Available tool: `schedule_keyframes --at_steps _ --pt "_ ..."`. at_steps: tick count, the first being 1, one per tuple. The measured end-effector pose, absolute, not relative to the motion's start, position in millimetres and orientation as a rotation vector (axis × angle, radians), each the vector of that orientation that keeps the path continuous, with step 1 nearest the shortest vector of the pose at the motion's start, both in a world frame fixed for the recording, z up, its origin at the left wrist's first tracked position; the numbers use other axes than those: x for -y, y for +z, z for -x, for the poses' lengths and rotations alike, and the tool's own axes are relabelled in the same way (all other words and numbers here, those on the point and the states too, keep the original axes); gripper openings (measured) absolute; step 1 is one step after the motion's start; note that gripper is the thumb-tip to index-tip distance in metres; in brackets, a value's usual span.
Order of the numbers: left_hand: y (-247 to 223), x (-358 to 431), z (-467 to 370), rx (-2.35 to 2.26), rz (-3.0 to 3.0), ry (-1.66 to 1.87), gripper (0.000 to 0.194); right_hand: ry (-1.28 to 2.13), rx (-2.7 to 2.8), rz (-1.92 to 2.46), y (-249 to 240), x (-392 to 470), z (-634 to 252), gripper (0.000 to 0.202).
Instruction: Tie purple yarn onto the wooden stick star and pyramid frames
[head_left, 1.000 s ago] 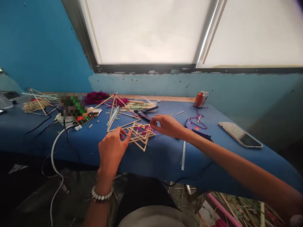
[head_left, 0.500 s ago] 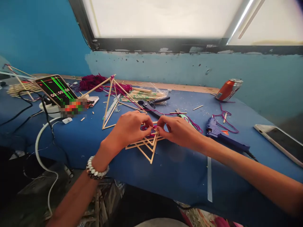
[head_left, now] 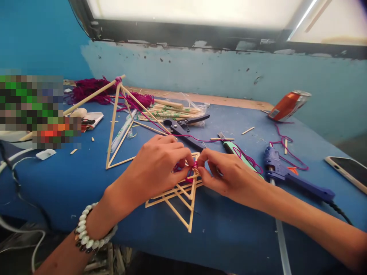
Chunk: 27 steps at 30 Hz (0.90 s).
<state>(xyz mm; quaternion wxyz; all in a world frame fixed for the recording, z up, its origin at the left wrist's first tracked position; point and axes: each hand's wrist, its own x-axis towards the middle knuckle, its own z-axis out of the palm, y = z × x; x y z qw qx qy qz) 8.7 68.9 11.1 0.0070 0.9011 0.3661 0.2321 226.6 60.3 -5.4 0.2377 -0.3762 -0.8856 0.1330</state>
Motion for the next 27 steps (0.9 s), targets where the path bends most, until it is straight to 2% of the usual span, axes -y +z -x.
schedule_keyframes --at_steps 27 --pt "5.8 -73.3 -6.3 -1.057 -2.682 0.766 0.009 0.359 2.555 0.817 1.9 -64.0 -225.1 0.010"
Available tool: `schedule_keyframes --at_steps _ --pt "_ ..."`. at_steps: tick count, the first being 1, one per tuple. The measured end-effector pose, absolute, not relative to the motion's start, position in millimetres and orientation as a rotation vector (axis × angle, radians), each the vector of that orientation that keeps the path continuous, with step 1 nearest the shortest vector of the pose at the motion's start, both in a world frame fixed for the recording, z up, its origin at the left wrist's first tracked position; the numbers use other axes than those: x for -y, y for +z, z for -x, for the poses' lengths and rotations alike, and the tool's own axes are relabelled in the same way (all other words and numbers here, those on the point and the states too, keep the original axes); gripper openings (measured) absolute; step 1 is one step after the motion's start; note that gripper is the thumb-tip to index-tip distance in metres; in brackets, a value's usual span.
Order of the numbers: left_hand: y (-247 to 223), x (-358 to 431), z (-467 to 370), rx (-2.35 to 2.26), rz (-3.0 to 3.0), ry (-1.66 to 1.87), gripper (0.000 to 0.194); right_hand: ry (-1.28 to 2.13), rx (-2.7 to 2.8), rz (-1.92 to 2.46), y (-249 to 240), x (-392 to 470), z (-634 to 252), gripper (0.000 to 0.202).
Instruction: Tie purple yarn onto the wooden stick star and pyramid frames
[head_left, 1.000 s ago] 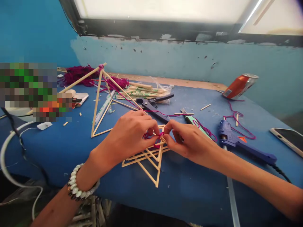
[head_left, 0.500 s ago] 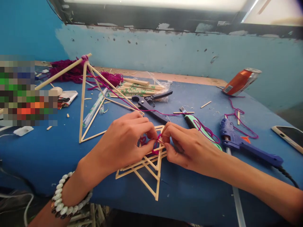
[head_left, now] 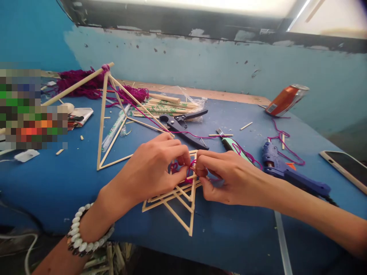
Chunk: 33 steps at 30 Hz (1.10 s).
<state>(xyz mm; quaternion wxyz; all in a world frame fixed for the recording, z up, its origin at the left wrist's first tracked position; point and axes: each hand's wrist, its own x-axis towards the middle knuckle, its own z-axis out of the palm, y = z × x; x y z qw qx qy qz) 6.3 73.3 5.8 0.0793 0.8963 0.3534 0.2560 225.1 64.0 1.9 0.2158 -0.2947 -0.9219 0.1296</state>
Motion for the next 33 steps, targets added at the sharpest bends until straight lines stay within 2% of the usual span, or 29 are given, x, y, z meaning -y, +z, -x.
schedule_keyframes --at_steps 15,20,33 --pt "5.5 -73.8 -7.7 -1.028 -2.659 0.768 0.007 0.491 2.535 0.821 10.2 -65.8 -225.9 0.008" --pt "5.9 -72.3 -5.8 -0.989 -2.684 0.793 0.010 0.404 2.454 0.928 8.7 -73.2 -224.0 0.010" --pt "8.0 -74.7 -4.8 -1.000 -2.786 0.818 0.007 0.570 2.457 0.899 9.2 -87.9 -223.9 0.014"
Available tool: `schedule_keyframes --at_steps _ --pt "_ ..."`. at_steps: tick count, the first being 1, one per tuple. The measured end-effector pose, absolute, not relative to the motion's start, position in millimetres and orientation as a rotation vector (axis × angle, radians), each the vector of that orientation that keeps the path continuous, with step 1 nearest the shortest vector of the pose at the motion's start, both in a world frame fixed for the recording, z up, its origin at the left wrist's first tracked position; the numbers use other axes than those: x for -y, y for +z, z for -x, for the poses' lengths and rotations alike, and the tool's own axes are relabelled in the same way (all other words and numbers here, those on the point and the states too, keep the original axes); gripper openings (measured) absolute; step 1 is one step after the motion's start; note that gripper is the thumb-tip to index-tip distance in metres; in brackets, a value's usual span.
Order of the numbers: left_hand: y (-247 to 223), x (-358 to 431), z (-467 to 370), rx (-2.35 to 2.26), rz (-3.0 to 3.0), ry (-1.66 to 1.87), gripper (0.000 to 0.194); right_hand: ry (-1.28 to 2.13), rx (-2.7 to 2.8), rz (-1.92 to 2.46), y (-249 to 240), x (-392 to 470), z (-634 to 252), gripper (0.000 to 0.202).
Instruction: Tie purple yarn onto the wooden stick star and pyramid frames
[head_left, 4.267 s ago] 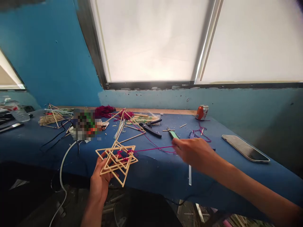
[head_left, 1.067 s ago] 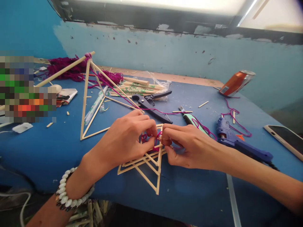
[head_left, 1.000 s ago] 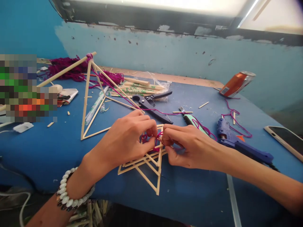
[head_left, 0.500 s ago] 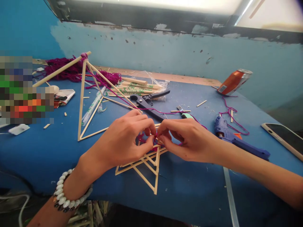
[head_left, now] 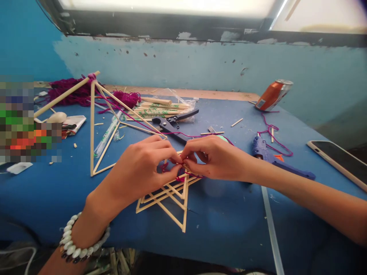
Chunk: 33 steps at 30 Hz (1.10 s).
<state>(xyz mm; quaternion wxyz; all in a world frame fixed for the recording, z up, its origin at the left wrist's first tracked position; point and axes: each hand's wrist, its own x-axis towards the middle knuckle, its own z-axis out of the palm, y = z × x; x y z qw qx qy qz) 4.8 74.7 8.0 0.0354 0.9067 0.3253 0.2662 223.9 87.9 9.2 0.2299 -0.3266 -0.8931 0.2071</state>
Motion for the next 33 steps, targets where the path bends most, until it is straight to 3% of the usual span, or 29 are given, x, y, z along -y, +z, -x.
schedule_keyframes --at_steps 19,33 --pt "18.1 -75.1 -7.6 -0.942 -3.065 0.675 0.013 0.875 2.375 0.946 12.9 -89.5 -226.9 0.011" --pt "16.5 -79.7 -14.3 -1.014 -2.937 0.894 0.008 0.586 2.208 0.945 0.1 -81.8 -223.1 0.011"
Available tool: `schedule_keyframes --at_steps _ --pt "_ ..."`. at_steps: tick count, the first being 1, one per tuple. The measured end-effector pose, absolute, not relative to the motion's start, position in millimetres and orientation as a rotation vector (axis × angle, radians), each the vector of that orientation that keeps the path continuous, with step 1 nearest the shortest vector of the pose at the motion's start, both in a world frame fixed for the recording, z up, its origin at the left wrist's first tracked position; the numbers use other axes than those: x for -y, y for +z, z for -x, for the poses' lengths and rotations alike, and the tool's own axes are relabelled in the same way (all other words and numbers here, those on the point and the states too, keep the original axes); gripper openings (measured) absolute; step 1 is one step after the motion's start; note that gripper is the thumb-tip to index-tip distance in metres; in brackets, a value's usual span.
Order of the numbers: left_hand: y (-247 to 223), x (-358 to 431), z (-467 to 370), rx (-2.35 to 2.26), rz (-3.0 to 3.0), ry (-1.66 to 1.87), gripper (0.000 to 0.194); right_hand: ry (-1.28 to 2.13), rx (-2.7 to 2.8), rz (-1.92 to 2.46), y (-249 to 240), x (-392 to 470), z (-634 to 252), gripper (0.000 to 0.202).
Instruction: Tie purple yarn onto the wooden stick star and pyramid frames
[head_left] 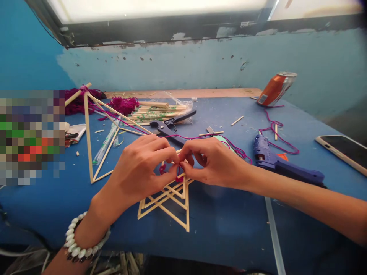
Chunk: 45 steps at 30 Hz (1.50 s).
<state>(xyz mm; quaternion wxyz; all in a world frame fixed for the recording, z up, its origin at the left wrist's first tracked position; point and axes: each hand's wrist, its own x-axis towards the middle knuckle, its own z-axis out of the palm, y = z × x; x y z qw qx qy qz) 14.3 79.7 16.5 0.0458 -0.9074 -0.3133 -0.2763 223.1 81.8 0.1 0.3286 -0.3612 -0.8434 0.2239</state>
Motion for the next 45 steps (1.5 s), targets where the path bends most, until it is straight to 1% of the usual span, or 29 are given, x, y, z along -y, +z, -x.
schedule_keyframes --at_steps 6,13,17,22,28,35,40,45 --pt "13.6 -78.5 -18.5 0.944 2.750 -0.884 0.011 0.585 2.229 0.962 3.5 -80.1 -220.4 0.012" --pt "12.1 -75.2 -21.2 0.968 2.814 -0.911 0.012 0.459 2.201 0.908 -3.0 -77.2 -217.8 0.016" --pt "11.2 -74.2 -19.8 1.022 2.863 -0.906 0.011 0.446 2.182 0.922 -4.7 -76.0 -217.4 0.015" --pt "10.3 -74.6 -16.7 1.066 2.884 -0.913 0.007 0.498 2.208 0.984 -3.9 -74.6 -220.6 0.011" --pt "8.9 -75.8 -18.1 1.061 2.838 -0.931 0.006 0.636 2.212 1.017 -10.3 -75.7 -224.5 0.011" --pt "8.4 -77.2 -22.1 1.044 2.725 -0.906 0.007 0.700 2.203 0.976 -8.1 -74.2 -226.1 0.010" --pt "9.4 -76.1 -19.8 0.979 2.662 -0.895 0.008 0.657 2.195 0.995 -5.8 -72.0 -227.0 0.014" --pt "11.5 -74.1 -19.3 0.921 2.610 -0.866 0.010 0.597 2.164 0.956 -7.9 -72.6 -226.4 0.010"
